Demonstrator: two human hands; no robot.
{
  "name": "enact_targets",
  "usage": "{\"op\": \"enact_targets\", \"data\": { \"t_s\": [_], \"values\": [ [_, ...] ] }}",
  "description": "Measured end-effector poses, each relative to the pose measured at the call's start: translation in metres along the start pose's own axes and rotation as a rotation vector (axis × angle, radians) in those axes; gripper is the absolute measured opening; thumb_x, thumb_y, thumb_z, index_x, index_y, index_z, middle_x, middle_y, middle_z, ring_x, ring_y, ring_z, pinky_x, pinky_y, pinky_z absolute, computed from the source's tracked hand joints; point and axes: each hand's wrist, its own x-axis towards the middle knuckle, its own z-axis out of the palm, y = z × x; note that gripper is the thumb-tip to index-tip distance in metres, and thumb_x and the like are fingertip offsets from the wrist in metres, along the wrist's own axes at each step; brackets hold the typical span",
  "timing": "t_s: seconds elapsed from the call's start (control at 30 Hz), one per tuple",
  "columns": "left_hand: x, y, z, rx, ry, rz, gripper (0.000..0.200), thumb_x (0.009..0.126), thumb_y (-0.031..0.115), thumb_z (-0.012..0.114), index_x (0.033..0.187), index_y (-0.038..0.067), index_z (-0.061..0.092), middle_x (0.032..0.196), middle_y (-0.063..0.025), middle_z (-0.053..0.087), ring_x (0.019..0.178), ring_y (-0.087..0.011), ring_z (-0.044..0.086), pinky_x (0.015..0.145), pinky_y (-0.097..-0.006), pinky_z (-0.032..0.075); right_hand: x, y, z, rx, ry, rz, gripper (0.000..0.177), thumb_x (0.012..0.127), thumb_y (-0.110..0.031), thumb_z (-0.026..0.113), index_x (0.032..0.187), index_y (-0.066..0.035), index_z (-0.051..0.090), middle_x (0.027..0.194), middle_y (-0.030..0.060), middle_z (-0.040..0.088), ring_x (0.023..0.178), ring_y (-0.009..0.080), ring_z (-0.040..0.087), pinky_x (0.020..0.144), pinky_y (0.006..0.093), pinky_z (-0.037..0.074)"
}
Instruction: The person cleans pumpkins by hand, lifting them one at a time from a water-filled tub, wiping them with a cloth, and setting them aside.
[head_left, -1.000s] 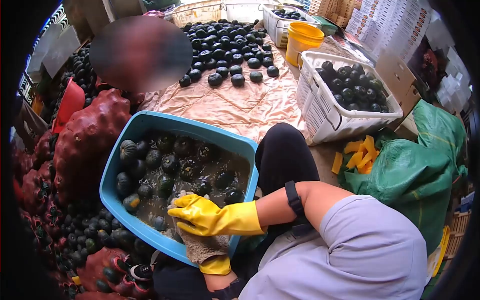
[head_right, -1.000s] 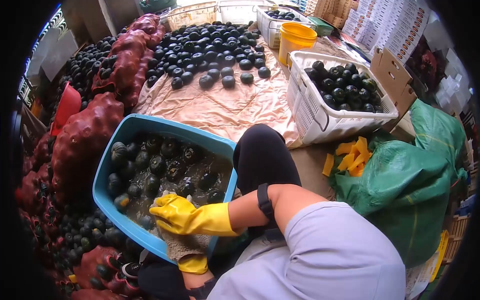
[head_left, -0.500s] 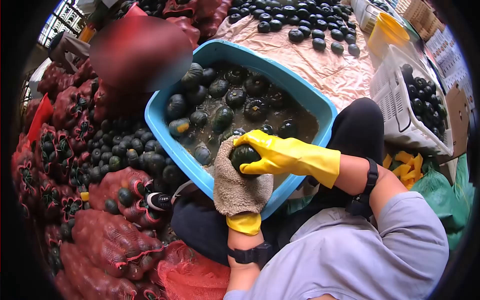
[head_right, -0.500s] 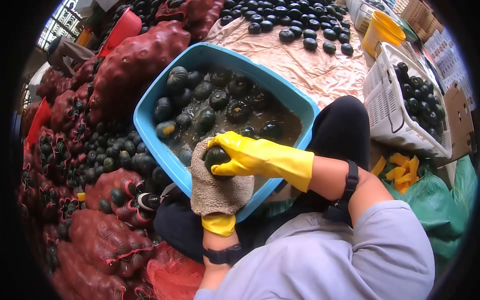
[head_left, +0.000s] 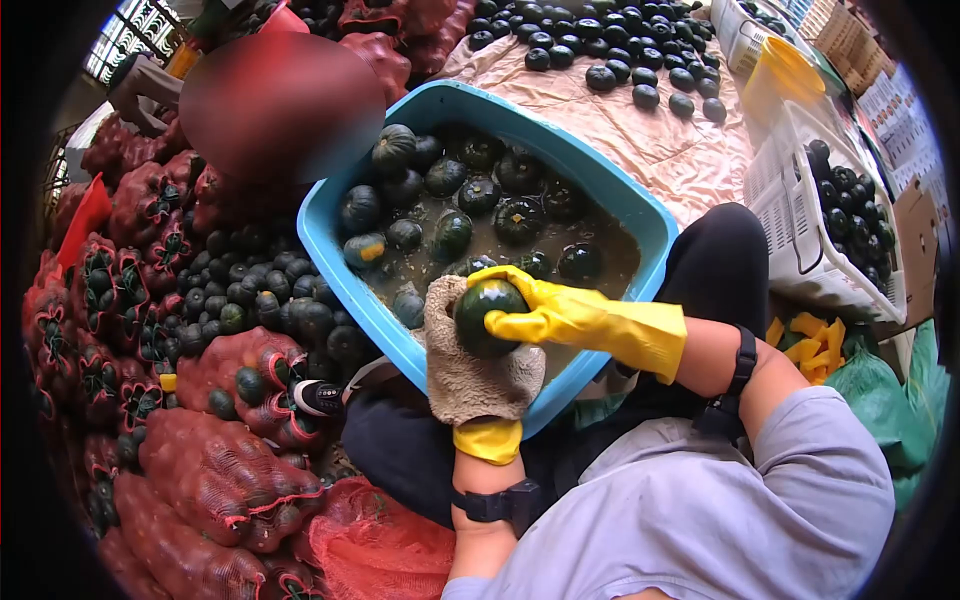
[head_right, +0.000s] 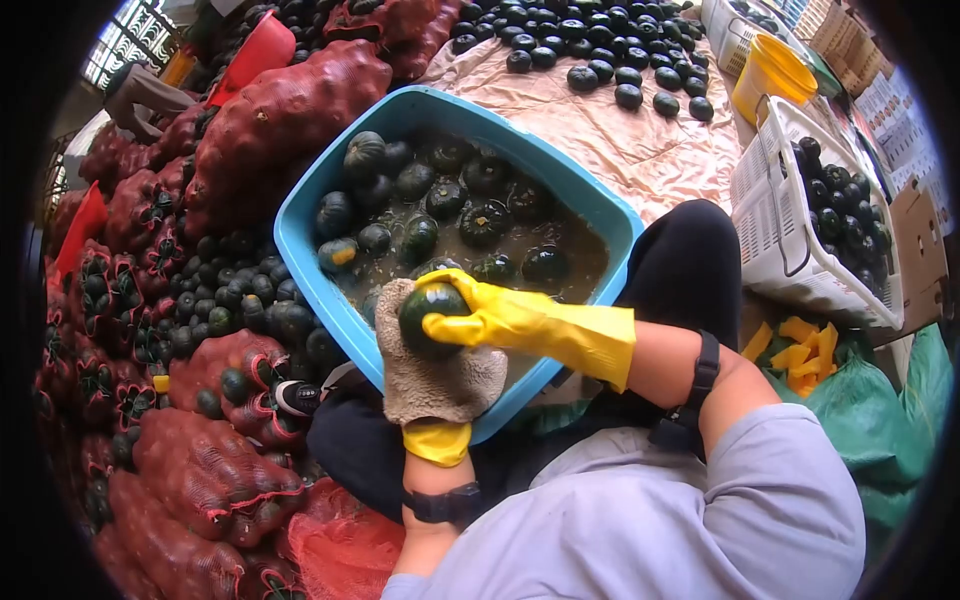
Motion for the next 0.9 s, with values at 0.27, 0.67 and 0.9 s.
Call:
{"op": "enact_targets", "data": {
  "t_s": [0.27, 0.67, 0.9],
  "values": [
    [0.007, -0.009, 0.008, -0.051, 0.064, -0.049, 0.031, 0.088, 0.035, 0.075, 0.104, 0.011, 0.063, 0.105, -0.0073, 0.070, 0.092, -0.0260, 0.069, 0.089, -0.0372, 0.056, -0.003, 0.031, 0.003, -0.326, 0.171, -0.212, 0.074, 0.087, -0.028, 0.089, 0.151, -0.014, 0.055, 0.151, 0.0243, 0.057, 0.144, 0.0401, 0.054, 0.119, 0.0453, 0.043],
    [-0.006, 0.005, 0.041, 0.063, 0.306, 0.084, 0.036, 0.103, 0.039, 0.058, 0.123, 0.011, 0.070, 0.121, -0.0058, 0.071, 0.108, -0.0256, 0.067, 0.100, -0.0425, 0.054, -0.102, 0.060, -0.245, 0.675, 0.981, -0.775, 0.054, 0.103, -0.025, 0.075, 0.146, 0.003, 0.058, 0.135, 0.0163, 0.071, 0.125, 0.0268, 0.070, 0.111, 0.0348, 0.056],
    [0.029, -0.012, -0.015, 0.385, 0.111, 0.179, 0.043, 0.109, 0.035, 0.053, 0.139, 0.007, 0.066, 0.135, -0.0073, 0.069, 0.126, -0.0214, 0.064, 0.107, -0.0357, 0.052, 0.035, 0.085, -0.131, -1.109, -0.020, 0.148, 0.077, 0.077, -0.048, 0.087, 0.143, -0.014, 0.067, 0.135, 0.0183, 0.071, 0.128, 0.0421, 0.065, 0.106, 0.0495, 0.054]
  ]
}}
